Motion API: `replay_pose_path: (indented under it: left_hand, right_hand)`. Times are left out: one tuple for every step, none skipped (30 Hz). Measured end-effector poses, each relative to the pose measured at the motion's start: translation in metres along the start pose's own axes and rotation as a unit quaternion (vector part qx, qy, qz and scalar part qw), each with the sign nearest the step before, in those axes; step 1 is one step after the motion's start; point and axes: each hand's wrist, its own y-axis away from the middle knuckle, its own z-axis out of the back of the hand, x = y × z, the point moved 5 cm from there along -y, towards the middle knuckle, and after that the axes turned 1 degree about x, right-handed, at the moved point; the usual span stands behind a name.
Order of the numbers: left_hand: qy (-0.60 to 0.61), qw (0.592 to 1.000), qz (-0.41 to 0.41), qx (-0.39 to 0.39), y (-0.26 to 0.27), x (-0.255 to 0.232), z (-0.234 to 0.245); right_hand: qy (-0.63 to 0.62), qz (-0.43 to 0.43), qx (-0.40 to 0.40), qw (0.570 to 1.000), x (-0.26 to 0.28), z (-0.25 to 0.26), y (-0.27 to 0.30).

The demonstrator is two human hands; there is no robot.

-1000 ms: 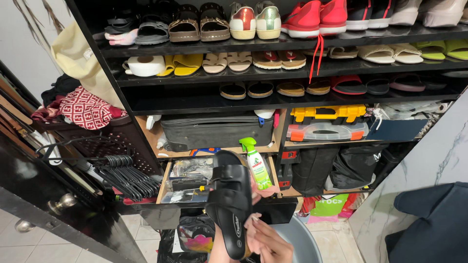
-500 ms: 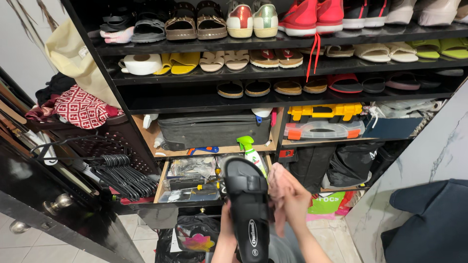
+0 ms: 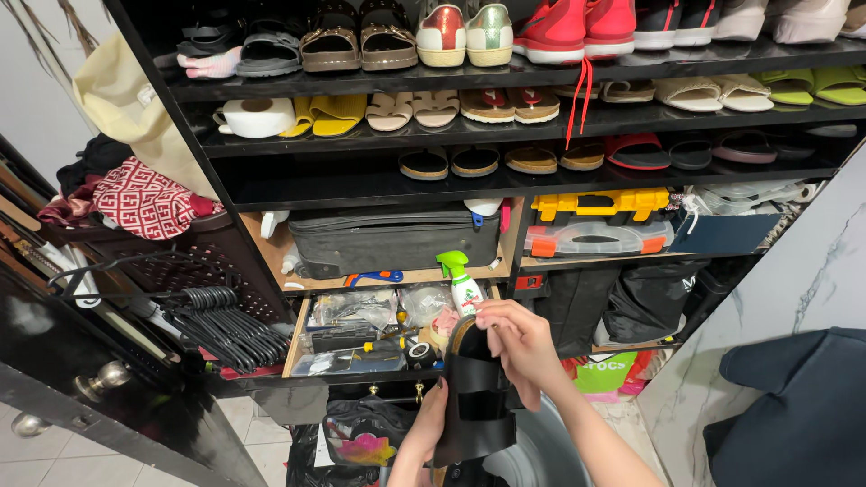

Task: The person cleans footwear by spraying a solution onto sandals and wiping them with a pink cloth.

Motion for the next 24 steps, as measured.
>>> replay_pose_path:
  left_hand:
    - [-0.013,0.999,-0.031,0.007,0.002,-0.008,-0.001]
    - [-0.030,0.999,-0.031,0.004,0.003,-0.014,-0.002]
    - [-0.048,0.998,-0.031,0.002,0.004,-0.019,-0.002]
    - [-0.066,0.997,-0.032,-0.001,0.004,-0.023,-0.002]
    - [-0.056,0.998,-0.025,-0.011,0.005,-0.026,-0.004]
    - [-0.048,0.998,-0.018,-0.020,0.006,-0.028,-0.005]
    - [-0.040,0.999,-0.010,-0.029,0.007,-0.030,-0.007]
    - [-0.025,0.999,0.003,-0.047,0.007,-0.032,-0.008]
    - [-0.010,0.998,0.015,-0.066,0.007,-0.034,-0.010]
    - [0.006,0.996,0.027,-0.084,0.007,-0.035,-0.011]
    - [0.010,0.996,0.030,-0.082,0.007,-0.039,-0.012]
    - [0.015,0.996,0.032,-0.081,0.007,-0.041,-0.013]
    - [0.019,0.996,0.035,-0.079,0.007,-0.042,-0.013]
    - [0.025,0.996,0.025,-0.077,0.007,-0.043,-0.013]
    - [0.031,0.997,0.015,-0.076,0.007,-0.042,-0.013]
    - [0.035,0.997,0.004,-0.072,0.005,-0.042,-0.012]
    - [0.033,0.997,-0.004,-0.069,0.003,-0.041,-0.009]
    - [0.033,0.997,-0.012,-0.067,0.000,-0.039,-0.007]
    - [0.032,0.997,-0.020,-0.064,-0.002,-0.037,-0.005]
    - [0.020,0.997,-0.023,-0.065,-0.003,-0.033,-0.006]
    - [0.008,0.997,-0.026,-0.067,-0.005,-0.030,-0.009]
    - [-0.008,0.997,-0.028,-0.067,-0.006,-0.032,-0.009]
    - [-0.029,0.997,-0.046,-0.058,-0.007,-0.038,-0.009]
    - [-0.045,0.996,-0.063,-0.048,-0.006,-0.043,-0.013]
  right_hand:
    - [0.032,0.030,0.010,0.999,0.008,-0.001,-0.001]
    - [0.063,0.059,0.021,0.996,0.017,-0.002,-0.001]
    - [0.074,0.076,0.033,0.994,0.023,-0.003,-0.001]
    - [0.083,0.093,0.045,0.991,0.028,-0.005,-0.002]
    - [0.093,0.110,0.056,0.988,0.032,-0.006,-0.002]
    - [0.084,0.103,0.062,0.989,0.034,-0.006,-0.002]
    - [0.075,0.095,0.068,0.990,0.035,-0.004,-0.002]
    - [0.066,0.089,0.074,0.991,0.035,-0.004,-0.003]
    - [0.050,0.102,0.002,0.994,0.037,0.003,-0.004]
    - [0.034,0.115,-0.069,0.990,0.039,0.011,-0.004]
    - [0.018,0.128,-0.139,0.982,0.039,0.019,-0.004]
    - [0.058,0.137,-0.136,0.980,0.039,0.019,-0.004]
    - [0.098,0.146,-0.133,0.976,0.039,0.021,-0.004]
    - [0.137,0.153,-0.130,0.970,0.038,0.022,-0.002]
    - [0.138,0.128,-0.086,0.978,0.032,0.017,-0.001]
    - [0.139,0.103,-0.044,0.984,0.027,0.011,0.002]
    - [0.140,0.078,-0.002,0.987,0.022,0.006,0.003]
    - [0.129,0.076,0.022,0.989,0.019,0.006,0.003]
    - [0.117,0.074,0.046,0.989,0.017,0.005,0.002]
    - [0.106,0.072,0.071,0.989,0.016,0.004,0.003]
    - [0.101,0.102,0.067,0.987,0.020,0.005,0.003]
    - [0.097,0.133,0.058,0.985,0.023,0.001,0.004]
    - [0.092,0.163,0.050,0.981,0.026,-0.003,0.003]
    - [0.098,0.150,0.014,0.984,0.026,-0.003,0.004]
